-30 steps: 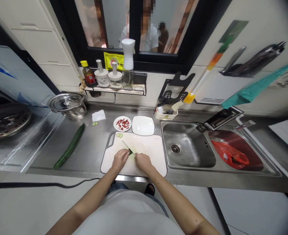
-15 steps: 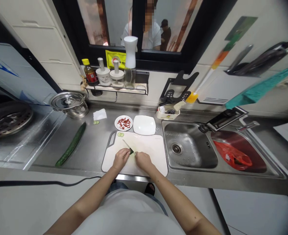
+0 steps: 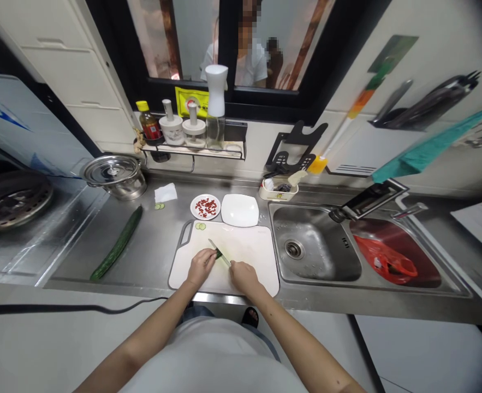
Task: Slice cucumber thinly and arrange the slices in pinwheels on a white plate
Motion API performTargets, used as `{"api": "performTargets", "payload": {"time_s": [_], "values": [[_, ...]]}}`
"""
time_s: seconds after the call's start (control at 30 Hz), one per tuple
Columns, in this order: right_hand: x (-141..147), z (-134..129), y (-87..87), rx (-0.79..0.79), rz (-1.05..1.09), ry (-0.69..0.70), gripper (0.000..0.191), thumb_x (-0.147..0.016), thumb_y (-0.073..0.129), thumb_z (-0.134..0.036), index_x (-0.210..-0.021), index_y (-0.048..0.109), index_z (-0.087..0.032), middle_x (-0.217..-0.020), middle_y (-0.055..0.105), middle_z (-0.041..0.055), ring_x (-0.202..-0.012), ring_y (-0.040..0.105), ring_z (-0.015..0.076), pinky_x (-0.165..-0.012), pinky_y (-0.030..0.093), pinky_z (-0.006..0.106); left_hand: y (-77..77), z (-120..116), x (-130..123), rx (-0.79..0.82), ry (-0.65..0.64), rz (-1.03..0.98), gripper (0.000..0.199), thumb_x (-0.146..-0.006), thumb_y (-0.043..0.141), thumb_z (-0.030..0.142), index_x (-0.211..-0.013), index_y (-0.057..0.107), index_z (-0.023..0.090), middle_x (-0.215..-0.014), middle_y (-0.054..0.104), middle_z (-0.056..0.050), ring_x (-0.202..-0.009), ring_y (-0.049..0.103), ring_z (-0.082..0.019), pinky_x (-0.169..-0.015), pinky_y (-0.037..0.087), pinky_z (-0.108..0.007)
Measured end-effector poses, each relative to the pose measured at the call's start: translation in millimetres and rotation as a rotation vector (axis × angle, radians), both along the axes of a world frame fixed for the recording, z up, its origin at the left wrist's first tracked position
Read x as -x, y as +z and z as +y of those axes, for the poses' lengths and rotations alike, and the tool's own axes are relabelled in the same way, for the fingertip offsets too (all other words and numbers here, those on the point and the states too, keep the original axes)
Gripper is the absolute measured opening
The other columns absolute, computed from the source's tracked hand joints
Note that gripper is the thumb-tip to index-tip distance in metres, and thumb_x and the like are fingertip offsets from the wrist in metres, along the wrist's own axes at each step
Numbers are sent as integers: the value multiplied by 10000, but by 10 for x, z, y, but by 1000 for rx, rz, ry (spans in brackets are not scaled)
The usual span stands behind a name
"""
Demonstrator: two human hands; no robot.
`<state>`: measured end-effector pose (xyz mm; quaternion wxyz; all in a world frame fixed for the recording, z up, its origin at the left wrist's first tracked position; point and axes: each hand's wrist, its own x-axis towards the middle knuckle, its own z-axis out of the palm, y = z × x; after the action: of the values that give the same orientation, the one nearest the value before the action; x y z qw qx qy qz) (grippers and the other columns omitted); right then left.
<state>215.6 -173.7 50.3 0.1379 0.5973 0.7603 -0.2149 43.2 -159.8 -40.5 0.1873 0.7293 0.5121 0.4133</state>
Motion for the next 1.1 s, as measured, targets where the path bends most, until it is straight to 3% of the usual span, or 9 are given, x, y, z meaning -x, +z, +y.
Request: {"api": "performTargets", "payload": {"time_s": [0.17, 0.47, 0.77, 1.1], "values": [[-39, -94, -29, 3, -25, -27, 296, -924, 349, -176, -1068, 604, -139, -960, 690, 151, -937, 654, 228, -746, 466, 302, 7, -8, 3, 2, 6, -2, 185, -910, 489, 255, -940, 661, 196, -943, 695, -64, -885, 640, -166, -811, 531, -321], [57, -8, -154, -107, 14, -1, 292, -907, 334, -139, -1027, 600, -146, -897, 695, 135, -890, 663, 221, -716, 469, 292, 24, -17, -6, 1, -8, -14, 189, -913, 484, 259, -951, 660, 203, -949, 695, -61, -893, 642, -167, -818, 534, -326], [228, 171, -74, -81, 22, -2, 311, -897, 320, -113, -1041, 594, -141, -940, 690, 141, -918, 659, 211, -728, 472, 289, -5, -19, -6, 1, -3, 7, 193, -914, 479, 272, -951, 654, 199, -949, 692, -63, -894, 639, -166, -815, 529, -319], [268, 185, -88, -80, 25, -3, 313, -898, 318, -104, -1036, 596, -142, -931, 693, 139, -921, 664, 220, -730, 473, 295, 27, -22, -10, -7, 3, 23, 202, -918, 463, 267, -957, 649, 200, -937, 689, -64, -879, 637, -165, -800, 530, -320]]}}
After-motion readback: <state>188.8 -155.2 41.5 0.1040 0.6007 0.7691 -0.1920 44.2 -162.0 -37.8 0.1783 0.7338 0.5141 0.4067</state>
